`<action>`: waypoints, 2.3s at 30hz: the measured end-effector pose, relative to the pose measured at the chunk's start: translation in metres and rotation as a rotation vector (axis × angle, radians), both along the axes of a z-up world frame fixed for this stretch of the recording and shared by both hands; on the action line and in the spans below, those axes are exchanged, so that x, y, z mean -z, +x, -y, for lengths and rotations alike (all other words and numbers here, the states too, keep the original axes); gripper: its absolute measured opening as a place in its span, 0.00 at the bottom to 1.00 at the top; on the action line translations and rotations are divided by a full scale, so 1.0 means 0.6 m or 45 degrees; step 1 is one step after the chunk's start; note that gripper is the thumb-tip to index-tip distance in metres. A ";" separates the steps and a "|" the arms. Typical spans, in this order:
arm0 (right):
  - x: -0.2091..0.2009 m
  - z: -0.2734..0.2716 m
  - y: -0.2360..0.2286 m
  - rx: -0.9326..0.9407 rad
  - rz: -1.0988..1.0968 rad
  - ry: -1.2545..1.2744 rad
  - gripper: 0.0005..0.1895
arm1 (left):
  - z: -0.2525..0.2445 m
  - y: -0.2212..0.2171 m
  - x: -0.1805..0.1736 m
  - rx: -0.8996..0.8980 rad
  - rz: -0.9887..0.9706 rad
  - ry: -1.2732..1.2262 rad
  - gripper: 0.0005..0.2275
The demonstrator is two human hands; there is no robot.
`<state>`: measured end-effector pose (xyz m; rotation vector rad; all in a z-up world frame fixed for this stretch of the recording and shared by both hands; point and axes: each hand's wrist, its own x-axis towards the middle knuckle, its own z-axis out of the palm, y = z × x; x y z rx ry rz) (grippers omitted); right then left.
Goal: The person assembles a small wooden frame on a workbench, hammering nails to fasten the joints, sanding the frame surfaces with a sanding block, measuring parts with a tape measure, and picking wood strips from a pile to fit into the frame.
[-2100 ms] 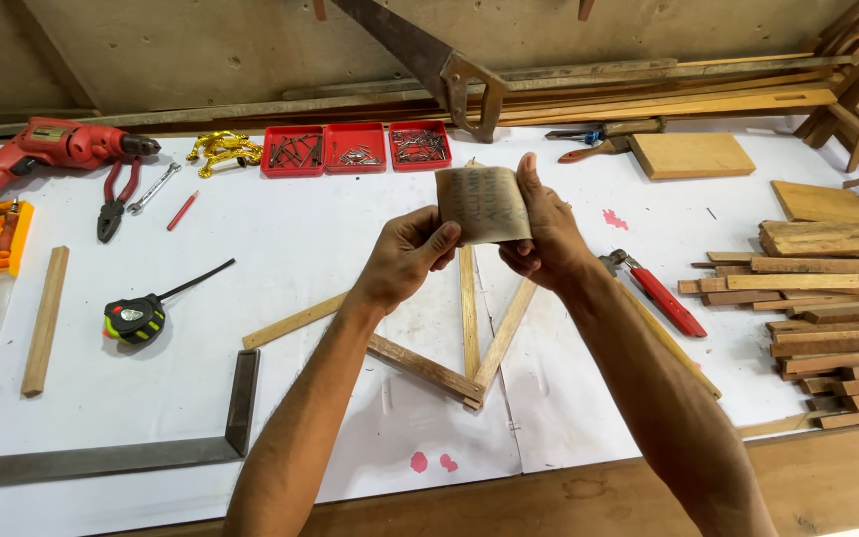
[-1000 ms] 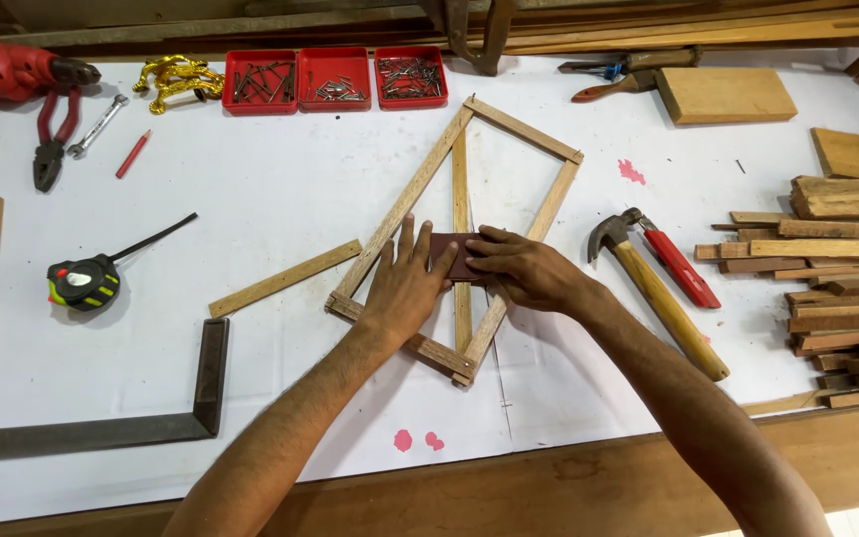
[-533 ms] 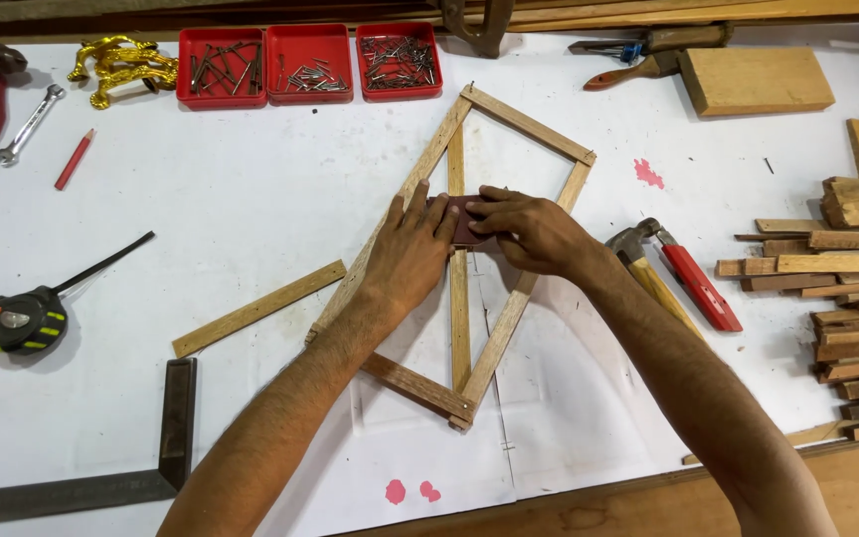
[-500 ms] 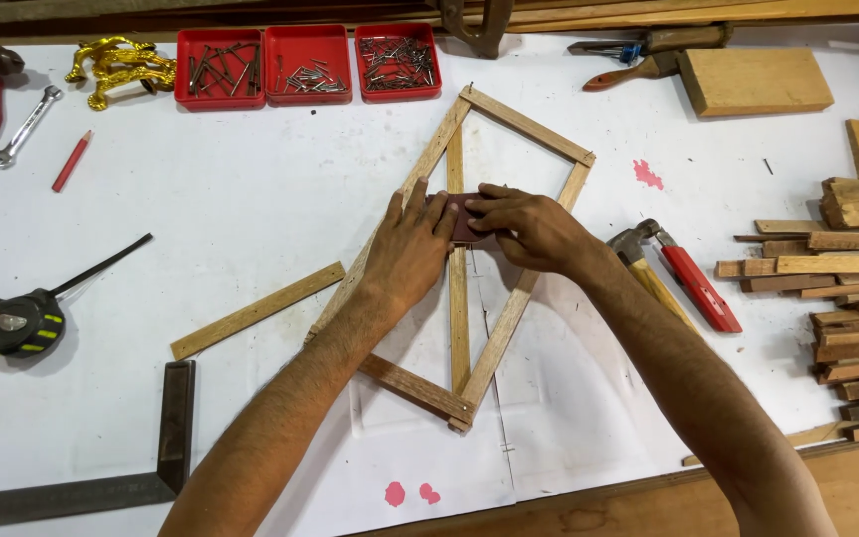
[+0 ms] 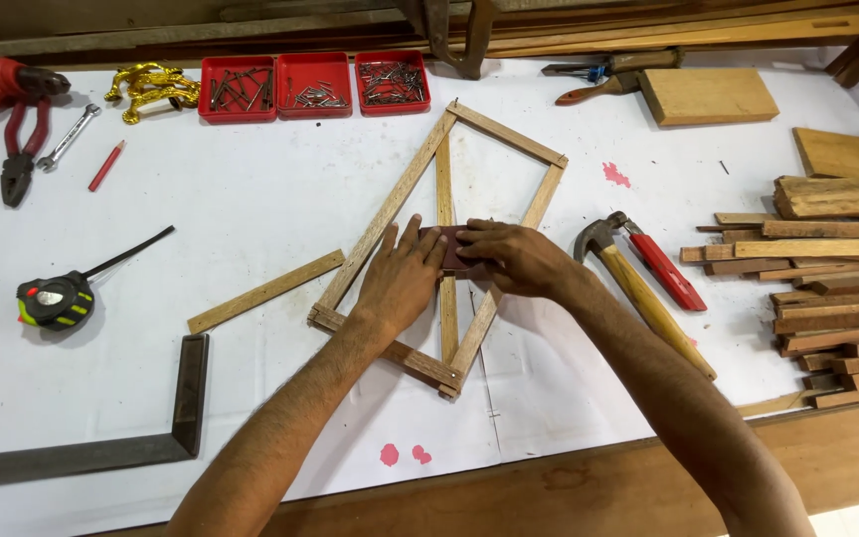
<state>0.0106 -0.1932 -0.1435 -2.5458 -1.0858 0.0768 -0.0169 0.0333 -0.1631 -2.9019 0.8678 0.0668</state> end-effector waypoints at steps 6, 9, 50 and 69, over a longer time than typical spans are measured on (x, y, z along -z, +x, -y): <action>0.054 -0.013 -0.055 -0.018 0.393 -0.185 0.22 | -0.007 -0.028 0.049 0.069 0.067 -0.174 0.22; 0.049 -0.020 -0.051 0.067 0.423 -0.303 0.26 | -0.007 -0.008 0.054 0.062 0.031 -0.175 0.22; 0.029 -0.015 -0.033 -0.015 0.224 -0.300 0.25 | -0.004 -0.004 0.038 0.147 0.023 -0.117 0.21; 0.006 -0.001 0.135 -0.026 0.176 -0.290 0.25 | 0.029 0.166 0.044 0.159 0.162 -0.046 0.19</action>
